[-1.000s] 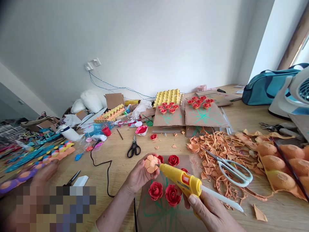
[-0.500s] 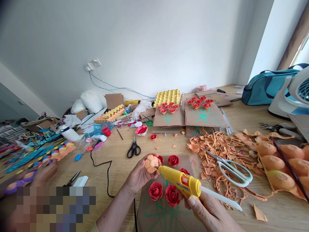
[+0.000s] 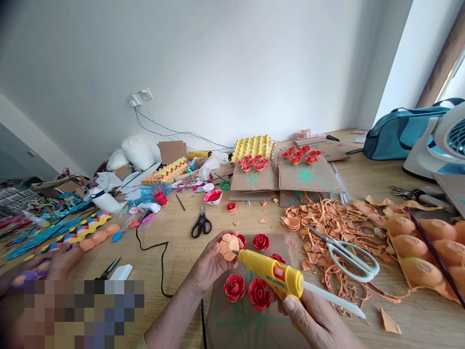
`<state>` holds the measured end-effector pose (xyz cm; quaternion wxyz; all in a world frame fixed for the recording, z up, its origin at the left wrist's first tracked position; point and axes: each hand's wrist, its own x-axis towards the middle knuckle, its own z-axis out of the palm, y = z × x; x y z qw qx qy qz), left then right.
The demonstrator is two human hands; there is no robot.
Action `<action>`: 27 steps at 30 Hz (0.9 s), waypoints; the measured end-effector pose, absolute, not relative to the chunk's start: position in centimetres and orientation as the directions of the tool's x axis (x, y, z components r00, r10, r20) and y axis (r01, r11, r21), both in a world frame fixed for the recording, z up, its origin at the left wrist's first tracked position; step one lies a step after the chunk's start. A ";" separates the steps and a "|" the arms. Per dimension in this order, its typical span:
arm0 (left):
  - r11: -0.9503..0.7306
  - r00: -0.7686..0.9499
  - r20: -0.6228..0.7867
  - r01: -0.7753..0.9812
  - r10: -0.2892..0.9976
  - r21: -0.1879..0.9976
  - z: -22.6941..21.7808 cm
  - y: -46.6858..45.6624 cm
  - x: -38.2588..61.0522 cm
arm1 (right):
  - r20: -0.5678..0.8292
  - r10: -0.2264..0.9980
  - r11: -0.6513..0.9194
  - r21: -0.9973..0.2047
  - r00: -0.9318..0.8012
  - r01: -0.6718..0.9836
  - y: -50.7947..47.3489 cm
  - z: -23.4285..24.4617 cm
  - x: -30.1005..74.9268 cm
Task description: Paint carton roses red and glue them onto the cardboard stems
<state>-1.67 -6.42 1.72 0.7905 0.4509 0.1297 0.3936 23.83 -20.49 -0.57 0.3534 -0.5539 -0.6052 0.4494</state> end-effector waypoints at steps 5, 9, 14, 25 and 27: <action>0.279 0.650 0.144 -0.502 0.746 0.819 1.6 -6.4 -1.7 | -0.071 0.986 -0.013 -0.933 -0.148 0.360 -20.4 -0.9 23.9; 0.274 0.652 0.144 -0.495 0.744 0.824 1.5 -6.4 -1.6 | -0.072 0.985 -0.012 -0.934 -0.155 0.358 -20.4 -1.1 23.9; 0.260 0.655 0.144 -0.479 0.741 0.838 1.5 -6.4 -1.6 | -0.074 0.986 -0.019 -0.943 -0.153 0.334 -20.4 -1.0 24.0; 0.252 0.670 0.118 -0.429 0.733 0.868 1.5 -6.6 -1.7 | -0.069 0.987 -0.028 -0.964 -0.145 0.266 -20.3 -1.0 24.0; 0.251 0.668 0.116 -0.427 0.735 0.869 1.7 -6.6 -1.7 | -0.068 0.989 -0.032 -0.964 -0.130 0.263 -20.3 -1.0 24.0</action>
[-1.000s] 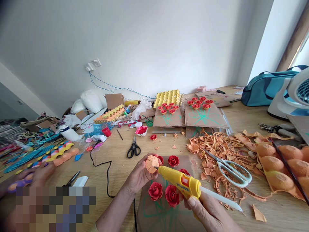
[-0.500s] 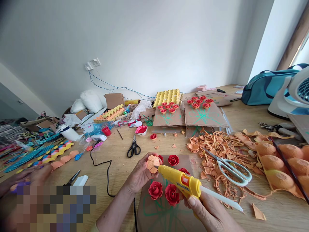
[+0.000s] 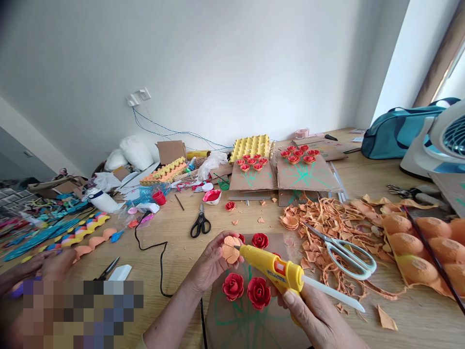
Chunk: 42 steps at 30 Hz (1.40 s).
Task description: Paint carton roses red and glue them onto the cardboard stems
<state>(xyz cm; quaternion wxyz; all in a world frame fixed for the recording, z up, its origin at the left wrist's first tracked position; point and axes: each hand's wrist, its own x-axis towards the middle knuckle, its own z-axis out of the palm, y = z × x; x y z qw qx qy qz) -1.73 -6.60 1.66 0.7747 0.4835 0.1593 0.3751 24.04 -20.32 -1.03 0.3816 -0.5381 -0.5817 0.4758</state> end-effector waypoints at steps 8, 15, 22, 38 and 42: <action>0.226 0.648 0.119 -0.424 0.752 0.877 1.5 -6.6 -1.8 | -0.049 0.994 -0.021 -0.960 -0.094 0.279 -20.1 -0.9 24.0; 0.233 0.644 0.126 -0.442 0.755 0.866 1.8 -6.7 -1.7 | -0.050 0.995 -0.022 -0.960 -0.091 0.279 -20.2 -0.2 23.8; 0.255 0.639 0.131 -0.475 0.758 0.842 1.9 -6.5 -1.7 | -0.068 0.992 -0.032 -0.952 -0.108 0.305 -20.2 0.0 23.7; 0.178 0.568 0.119 -0.440 0.814 0.880 1.8 -6.3 -1.7 | -0.009 0.995 0.021 -0.958 -0.104 0.285 -20.2 0.3 23.7; 0.009 0.483 0.110 -0.237 0.869 0.972 2.2 -5.9 -2.0 | 0.071 0.997 0.079 -0.965 -0.042 0.251 -20.3 0.9 23.4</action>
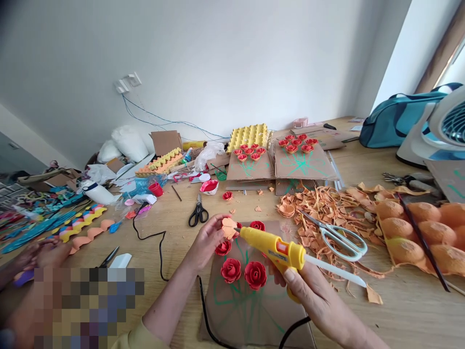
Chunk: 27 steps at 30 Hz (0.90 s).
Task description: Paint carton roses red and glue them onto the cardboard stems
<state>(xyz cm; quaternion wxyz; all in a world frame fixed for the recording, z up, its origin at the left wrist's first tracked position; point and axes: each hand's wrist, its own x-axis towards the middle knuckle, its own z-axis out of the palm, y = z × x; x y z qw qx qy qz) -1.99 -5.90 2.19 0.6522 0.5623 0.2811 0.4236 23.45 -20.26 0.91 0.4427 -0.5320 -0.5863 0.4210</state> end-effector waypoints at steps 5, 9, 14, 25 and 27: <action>-0.357 0.486 0.215 0.220 0.847 0.908 2.5 -5.7 -2.2 | 0.135 0.990 0.141 -0.970 -0.047 0.197 -20.1 1.4 23.2; -0.585 0.625 0.264 0.385 0.734 0.714 2.6 -6.1 -1.9 | 0.140 0.988 0.148 -0.972 -0.060 0.182 -20.0 1.5 23.2; -0.717 0.746 0.198 0.476 0.636 0.509 2.5 -6.5 -1.0 | 0.148 0.987 0.155 -0.979 -0.060 0.130 -20.1 1.5 23.3; -0.735 0.788 0.045 0.550 0.614 0.396 2.5 -6.5 -0.1 | 0.144 0.985 0.156 -0.979 -0.099 0.130 -19.9 1.5 23.8; -0.741 0.793 0.043 0.546 0.608 0.391 2.6 -6.5 -0.1 | 0.149 0.984 0.162 -0.977 -0.100 0.136 -20.0 1.4 23.8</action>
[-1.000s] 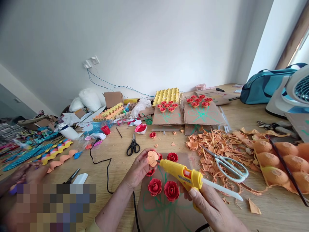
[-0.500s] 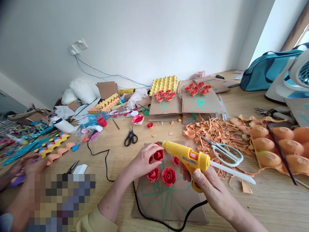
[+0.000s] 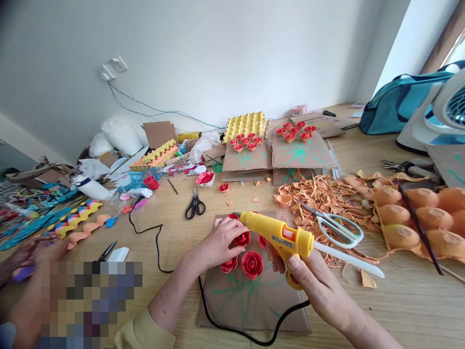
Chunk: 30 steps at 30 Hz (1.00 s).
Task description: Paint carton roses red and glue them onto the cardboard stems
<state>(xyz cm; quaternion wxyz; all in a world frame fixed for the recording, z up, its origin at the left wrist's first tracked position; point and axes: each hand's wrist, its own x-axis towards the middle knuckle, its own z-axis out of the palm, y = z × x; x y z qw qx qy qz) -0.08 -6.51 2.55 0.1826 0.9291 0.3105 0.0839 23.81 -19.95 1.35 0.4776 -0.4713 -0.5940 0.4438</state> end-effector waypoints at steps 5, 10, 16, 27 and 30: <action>-0.739 0.797 0.015 0.553 0.604 0.385 2.6 -6.5 0.0 | 0.144 0.987 0.152 -0.979 -0.069 0.138 -20.2 1.2 23.5; -0.725 0.792 -0.020 0.568 0.610 0.390 2.8 -6.5 0.0 | 0.141 0.986 0.151 -0.980 -0.083 0.129 -20.2 0.7 23.6; -0.712 0.787 -0.012 0.564 0.617 0.419 2.8 -6.5 -0.2 | 0.155 0.986 0.162 -0.979 -0.066 0.121 -20.2 -0.1 23.8; -0.721 0.786 0.064 0.528 0.615 0.449 2.9 -6.1 -1.2 | 0.150 0.984 0.158 -0.985 -0.100 0.073 -20.0 0.2 23.8; -0.716 0.792 0.042 0.528 0.610 0.457 2.7 -6.2 -0.9 | 0.151 0.983 0.160 -0.984 -0.104 0.080 -20.0 0.1 23.9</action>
